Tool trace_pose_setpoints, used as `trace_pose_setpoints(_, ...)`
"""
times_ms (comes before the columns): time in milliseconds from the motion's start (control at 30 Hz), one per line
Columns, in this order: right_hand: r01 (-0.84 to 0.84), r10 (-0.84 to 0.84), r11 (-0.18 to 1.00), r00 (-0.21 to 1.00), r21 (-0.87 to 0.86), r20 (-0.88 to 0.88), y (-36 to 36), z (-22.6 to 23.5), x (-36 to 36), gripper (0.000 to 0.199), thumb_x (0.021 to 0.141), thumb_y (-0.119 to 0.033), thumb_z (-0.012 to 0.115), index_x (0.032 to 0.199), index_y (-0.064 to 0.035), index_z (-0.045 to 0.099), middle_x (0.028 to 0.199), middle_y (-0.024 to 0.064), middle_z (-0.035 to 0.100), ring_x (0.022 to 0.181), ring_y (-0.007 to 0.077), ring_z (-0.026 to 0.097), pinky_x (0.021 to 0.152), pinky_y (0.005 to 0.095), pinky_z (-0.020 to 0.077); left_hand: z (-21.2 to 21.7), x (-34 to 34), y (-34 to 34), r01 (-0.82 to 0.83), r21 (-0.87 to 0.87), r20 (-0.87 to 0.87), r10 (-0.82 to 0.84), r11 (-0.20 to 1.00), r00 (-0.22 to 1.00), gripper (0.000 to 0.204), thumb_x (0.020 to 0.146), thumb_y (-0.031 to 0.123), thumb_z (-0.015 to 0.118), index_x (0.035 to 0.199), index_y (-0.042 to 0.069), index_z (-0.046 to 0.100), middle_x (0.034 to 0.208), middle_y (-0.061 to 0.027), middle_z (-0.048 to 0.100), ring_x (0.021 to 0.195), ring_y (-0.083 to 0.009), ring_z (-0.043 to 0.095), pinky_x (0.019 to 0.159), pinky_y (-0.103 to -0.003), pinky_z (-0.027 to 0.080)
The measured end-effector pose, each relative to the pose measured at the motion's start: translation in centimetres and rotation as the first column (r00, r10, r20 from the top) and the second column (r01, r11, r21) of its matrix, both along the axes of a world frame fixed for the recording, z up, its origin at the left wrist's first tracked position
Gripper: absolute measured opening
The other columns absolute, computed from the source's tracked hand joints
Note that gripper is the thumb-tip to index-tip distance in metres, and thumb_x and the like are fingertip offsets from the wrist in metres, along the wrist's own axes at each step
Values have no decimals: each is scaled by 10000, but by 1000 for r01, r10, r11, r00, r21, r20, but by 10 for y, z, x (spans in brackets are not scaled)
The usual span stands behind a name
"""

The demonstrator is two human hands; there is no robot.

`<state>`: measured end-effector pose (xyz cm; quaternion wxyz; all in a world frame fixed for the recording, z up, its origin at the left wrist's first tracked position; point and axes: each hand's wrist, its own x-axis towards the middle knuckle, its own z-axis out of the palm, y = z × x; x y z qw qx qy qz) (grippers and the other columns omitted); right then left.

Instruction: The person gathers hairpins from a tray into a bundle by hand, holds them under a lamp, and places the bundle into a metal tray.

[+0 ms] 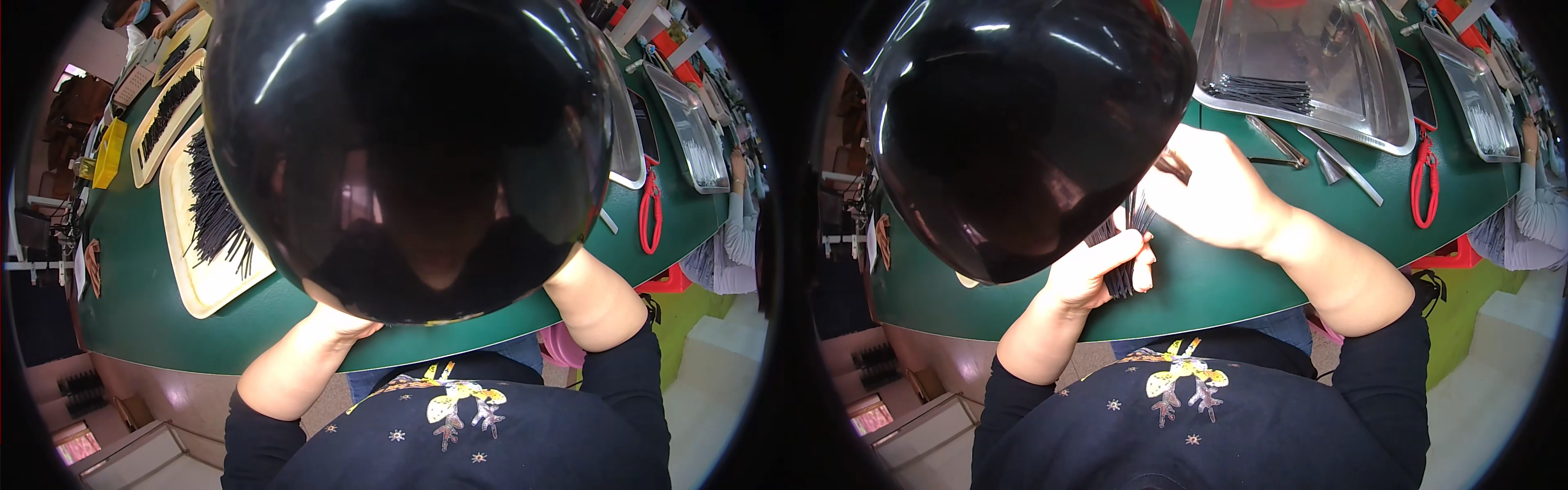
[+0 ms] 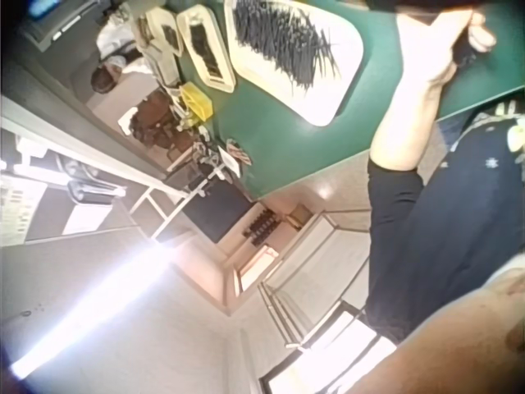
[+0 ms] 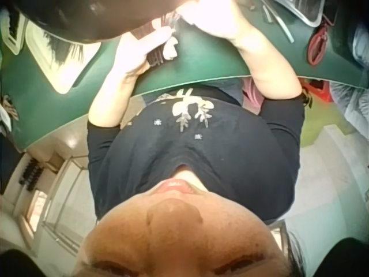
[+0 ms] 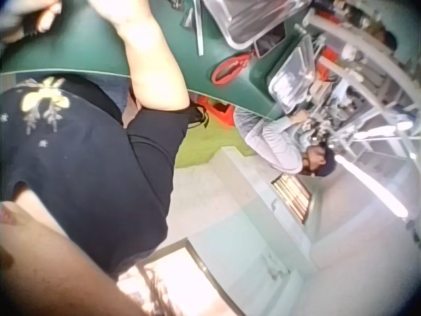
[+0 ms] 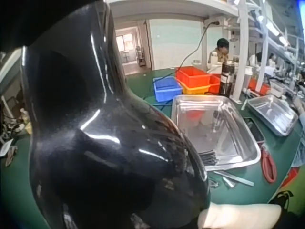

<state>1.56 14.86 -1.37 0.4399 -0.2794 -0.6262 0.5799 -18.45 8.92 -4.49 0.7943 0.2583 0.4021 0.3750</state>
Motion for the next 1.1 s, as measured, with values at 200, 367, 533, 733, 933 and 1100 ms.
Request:
trace_pose_setpoints(200,-201,68,900,941,-387,-330,9,-8,3,124,908,-107,529,894,10,565,702,28,566,522,62,491,502,208,405,-22,-7,-3,-25,-4,20,25,1000,999,120,918,81,569,977,-19,599,769,-133,656,587,-205,632,544,-307,534)
trace_pose_setpoints(367,-288,227,908,949,-304,-220,11,-14,10,179,909,-127,535,923,42,592,649,23,548,525,52,471,485,197,360,-14,-10,-2,39,5,113,-39,999,993,157,932,120,556,1002,-17,588,754,-126,645,571,-206,622,521,-293,514)
trace_pose_setpoints(533,-523,375,795,822,-308,-428,13,-16,10,172,901,-119,582,924,39,646,684,26,590,585,59,527,528,192,398,-22,-16,1,98,123,297,-131,988,946,235,930,178,572,1064,-14,548,766,-115,626,591,-212,625,512,-288,505)
trace_pose_setpoints(733,-290,271,927,957,-238,-108,0,-3,0,138,867,-86,641,930,36,631,804,78,670,727,108,632,684,255,501,-12,-1,-1,22,88,197,-39,996,980,281,885,127,628,1099,-31,540,835,-102,643,601,-192,625,577,-300,541)
trace_pose_setpoints(933,-108,86,978,988,-181,-127,6,-12,0,119,894,-72,560,958,25,586,761,59,640,605,70,549,563,203,444,-2,1,2,-14,94,59,9,995,998,195,905,112,595,1028,-39,587,804,-111,660,608,-184,636,585,-303,542)
trace_pose_setpoints(1100,23,36,923,989,-383,146,7,21,-7,83,908,-55,514,908,18,555,725,63,612,561,62,507,524,194,415,-10,-3,-2,-22,70,-15,23,997,1000,178,924,139,580,902,-29,636,721,-114,653,610,-180,638,595,-293,538)
